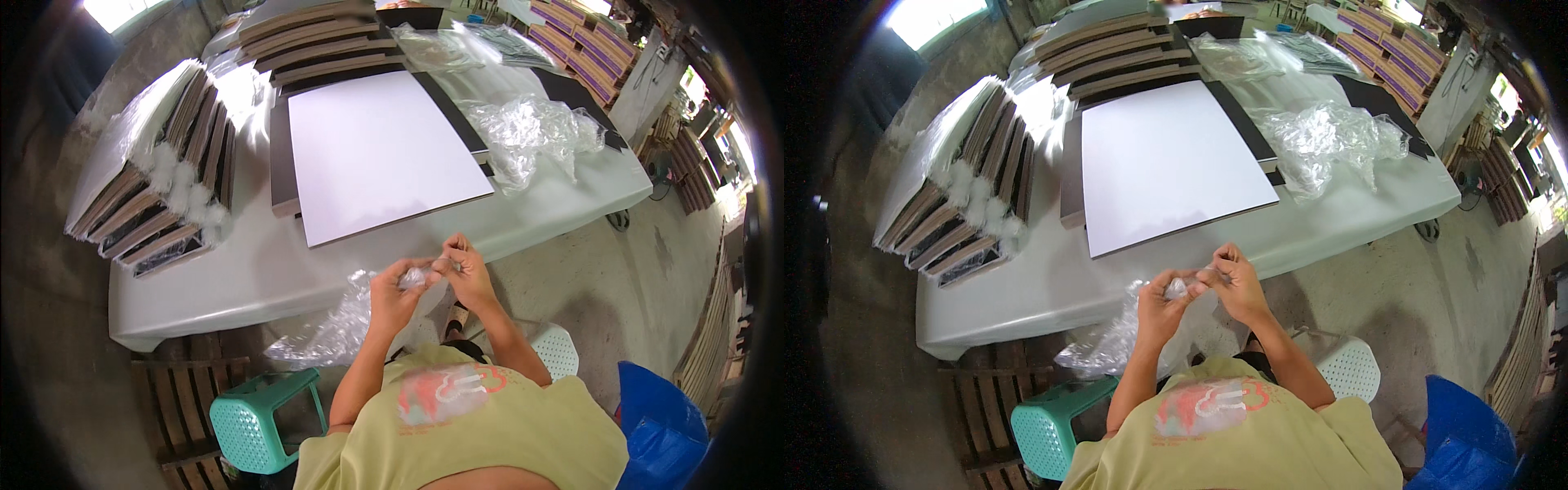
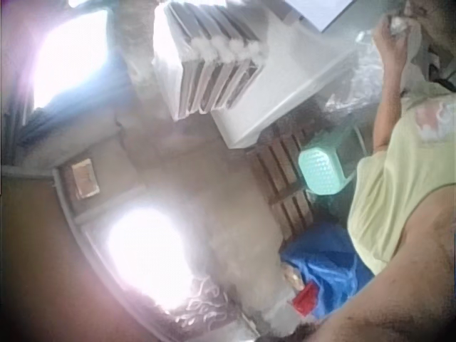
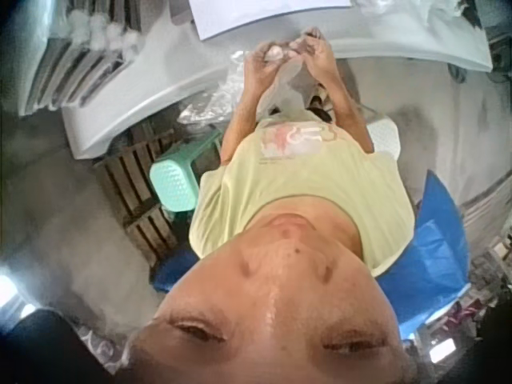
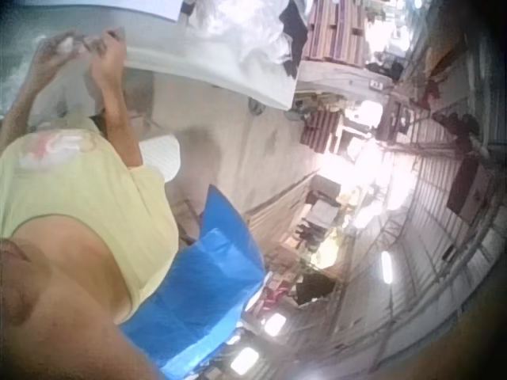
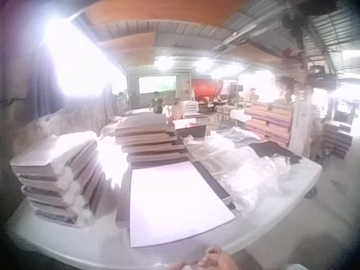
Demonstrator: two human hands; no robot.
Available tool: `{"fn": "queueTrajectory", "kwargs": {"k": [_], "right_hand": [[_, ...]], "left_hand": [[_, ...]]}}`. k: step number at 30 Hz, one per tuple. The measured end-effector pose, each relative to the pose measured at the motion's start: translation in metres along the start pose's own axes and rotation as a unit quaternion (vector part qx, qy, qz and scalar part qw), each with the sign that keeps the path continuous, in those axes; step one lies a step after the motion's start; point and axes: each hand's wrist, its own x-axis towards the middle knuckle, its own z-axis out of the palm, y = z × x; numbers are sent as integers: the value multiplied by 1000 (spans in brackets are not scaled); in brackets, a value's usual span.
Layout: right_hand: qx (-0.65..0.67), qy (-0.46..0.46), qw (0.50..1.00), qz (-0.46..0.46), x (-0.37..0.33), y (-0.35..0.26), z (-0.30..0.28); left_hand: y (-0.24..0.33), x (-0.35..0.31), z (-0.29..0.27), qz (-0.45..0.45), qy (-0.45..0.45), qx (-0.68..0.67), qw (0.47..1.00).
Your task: The person wraps rectangular panels with clear plastic film. They pick up a panel, place it on a table, cover it with a plastic sheet, and stack the wrapped panel. The process repeats with multiple panels.
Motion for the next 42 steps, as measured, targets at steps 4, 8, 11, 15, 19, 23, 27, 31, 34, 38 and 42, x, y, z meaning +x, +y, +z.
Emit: {"fn": "queueTrajectory", "kwargs": {"k": [4,8,11,15,19,23,27,31,34,38,42], "right_hand": [[95,-35,994,50,-11,8,-4],[331,-45,918,212,-15,12,-22],[433,22,863,258,-12,1,-53],[393,180,862,264,13,-3,-94],[554,-77,825,84,24,48,-167],[439,217,852,185,30,47,-162],[439,46,854,276,25,11,-126],[56,-426,854,293,-16,25,-95],[345,-241,874,245,10,26,-102],[511,72,839,173,56,0,-118],[74,-518,823,223,-12,24,-77]], "left_hand": [[-6,-7,4,-64,-82,-64,992],[5,-14,-4,-25,-242,-64,968],[-7,-25,-18,-1,-364,-83,928],[-7,-47,-50,86,-461,-32,883],[-10,-73,-84,101,-283,-121,946],[-38,-89,-139,83,-271,-273,919],[-41,-92,-165,185,-83,-462,863],[-11,-65,-168,269,-22,-524,808],[-35,-50,-189,61,-178,-394,900],[-35,-59,-146,-17,-142,9,990],[-12,-45,-147,149,154,-225,950]]}}
